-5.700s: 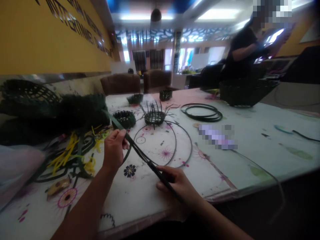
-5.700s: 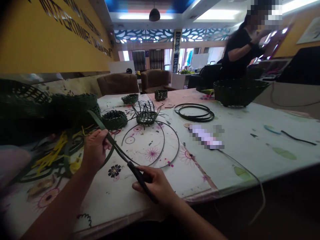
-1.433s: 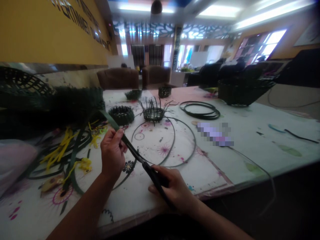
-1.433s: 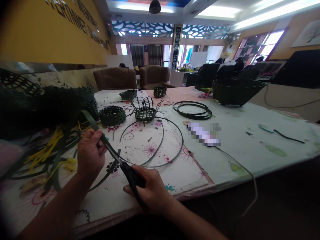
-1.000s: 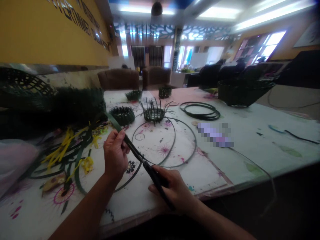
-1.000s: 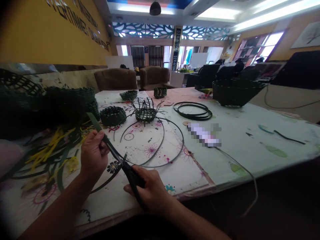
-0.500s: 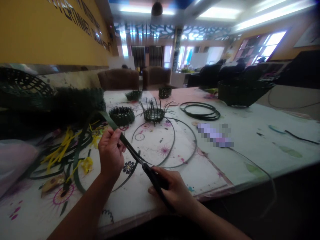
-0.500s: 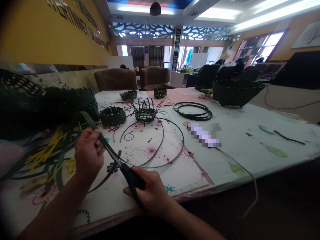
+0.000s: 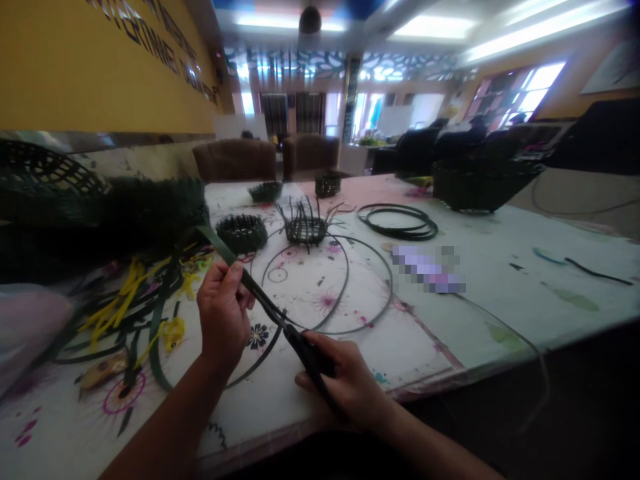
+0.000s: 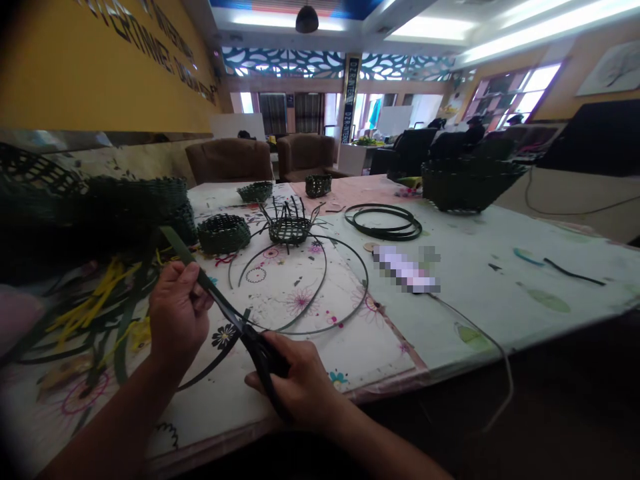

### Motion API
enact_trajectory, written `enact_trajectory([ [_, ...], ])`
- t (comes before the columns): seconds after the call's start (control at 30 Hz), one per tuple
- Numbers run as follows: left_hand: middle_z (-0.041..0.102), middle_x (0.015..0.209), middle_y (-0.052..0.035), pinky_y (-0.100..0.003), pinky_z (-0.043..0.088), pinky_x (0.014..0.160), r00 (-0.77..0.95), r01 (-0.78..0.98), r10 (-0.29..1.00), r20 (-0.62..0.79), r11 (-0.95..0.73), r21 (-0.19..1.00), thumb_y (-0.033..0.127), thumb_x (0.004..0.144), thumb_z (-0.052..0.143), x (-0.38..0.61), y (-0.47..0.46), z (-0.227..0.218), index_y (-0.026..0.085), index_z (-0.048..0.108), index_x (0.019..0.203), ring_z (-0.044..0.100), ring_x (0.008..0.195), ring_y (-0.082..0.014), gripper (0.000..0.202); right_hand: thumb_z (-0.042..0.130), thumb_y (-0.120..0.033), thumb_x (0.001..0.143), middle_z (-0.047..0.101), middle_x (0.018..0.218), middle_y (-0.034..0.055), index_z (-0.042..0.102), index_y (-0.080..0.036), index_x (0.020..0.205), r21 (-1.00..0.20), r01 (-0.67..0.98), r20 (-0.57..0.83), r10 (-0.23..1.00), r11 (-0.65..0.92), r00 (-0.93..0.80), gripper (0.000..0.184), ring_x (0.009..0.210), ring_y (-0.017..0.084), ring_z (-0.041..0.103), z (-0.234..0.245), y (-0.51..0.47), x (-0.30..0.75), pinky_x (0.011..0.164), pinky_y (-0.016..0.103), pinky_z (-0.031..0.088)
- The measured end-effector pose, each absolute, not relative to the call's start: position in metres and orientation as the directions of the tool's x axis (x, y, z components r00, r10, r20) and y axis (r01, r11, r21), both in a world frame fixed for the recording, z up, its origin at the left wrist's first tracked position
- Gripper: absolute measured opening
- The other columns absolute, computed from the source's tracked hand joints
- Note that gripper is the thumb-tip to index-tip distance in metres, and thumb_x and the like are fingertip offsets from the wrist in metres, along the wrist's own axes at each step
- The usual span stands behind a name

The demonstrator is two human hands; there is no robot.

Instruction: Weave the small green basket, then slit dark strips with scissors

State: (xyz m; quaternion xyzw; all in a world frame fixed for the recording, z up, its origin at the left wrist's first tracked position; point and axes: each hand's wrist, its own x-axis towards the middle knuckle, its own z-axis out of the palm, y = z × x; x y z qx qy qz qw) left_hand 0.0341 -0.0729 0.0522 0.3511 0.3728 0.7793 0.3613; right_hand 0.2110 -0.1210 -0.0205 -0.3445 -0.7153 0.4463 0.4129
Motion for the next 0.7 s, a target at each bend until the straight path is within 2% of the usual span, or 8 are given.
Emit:
enact_trajectory([
  [0.23,0.033,0.044,0.0082,-0.016,0.026,0.036,-0.484,-0.315,0.836,0.259,-0.442,0.840,0.019,0.077,0.065,0.033,-0.071,0.048,0.018,0.042,0.065,0.028,0.037,-0.0055,0.026,0.070,-0.023,0.077,0.043,0.067,-0.0051,0.066,-0.012,0.094,-0.935,0.105,0.259,0.853,0.339,-0.452,0.020,0.061,0.010,0.036,-0.011,-0.123,0.210,0.055,0.022,0.032],
  [0.43,0.032,0.041,0.0087,-0.017,0.022,0.033,-0.458,-0.294,0.866,0.201,-0.360,0.885,0.020,0.077,0.065,0.020,-0.062,0.046,0.019,0.037,0.061,0.024,0.034,-0.0054,0.032,0.069,-0.021,0.078,0.042,0.067,-0.0053,0.067,-0.014,0.096,-0.938,0.096,0.251,0.845,0.332,-0.473,0.020,0.062,0.009,0.037,-0.012,-0.121,0.210,0.056,0.021,0.031],
  [0.53,0.032,0.041,0.0089,-0.017,0.019,0.032,-0.414,-0.306,0.890,0.193,-0.336,0.891,0.022,0.077,0.066,0.015,-0.059,0.046,0.019,0.036,0.061,0.022,0.033,-0.0050,0.033,0.072,-0.023,0.077,0.043,0.067,-0.0056,0.067,-0.015,0.099,-0.936,0.112,0.249,0.851,0.334,-0.463,0.024,0.060,0.009,0.037,-0.016,-0.121,0.211,0.055,0.021,0.031],
  [0.7,0.030,0.042,0.0090,-0.016,0.020,0.033,-0.440,-0.292,0.869,0.227,-0.377,0.879,0.021,0.076,0.066,0.022,-0.062,0.045,0.019,0.036,0.062,0.023,0.035,-0.0050,0.034,0.075,-0.024,0.073,0.045,0.065,-0.0061,0.068,-0.016,0.105,-0.934,0.127,0.257,0.876,0.333,-0.408,0.034,0.058,0.009,0.038,-0.023,-0.123,0.211,0.054,0.021,0.031],
])
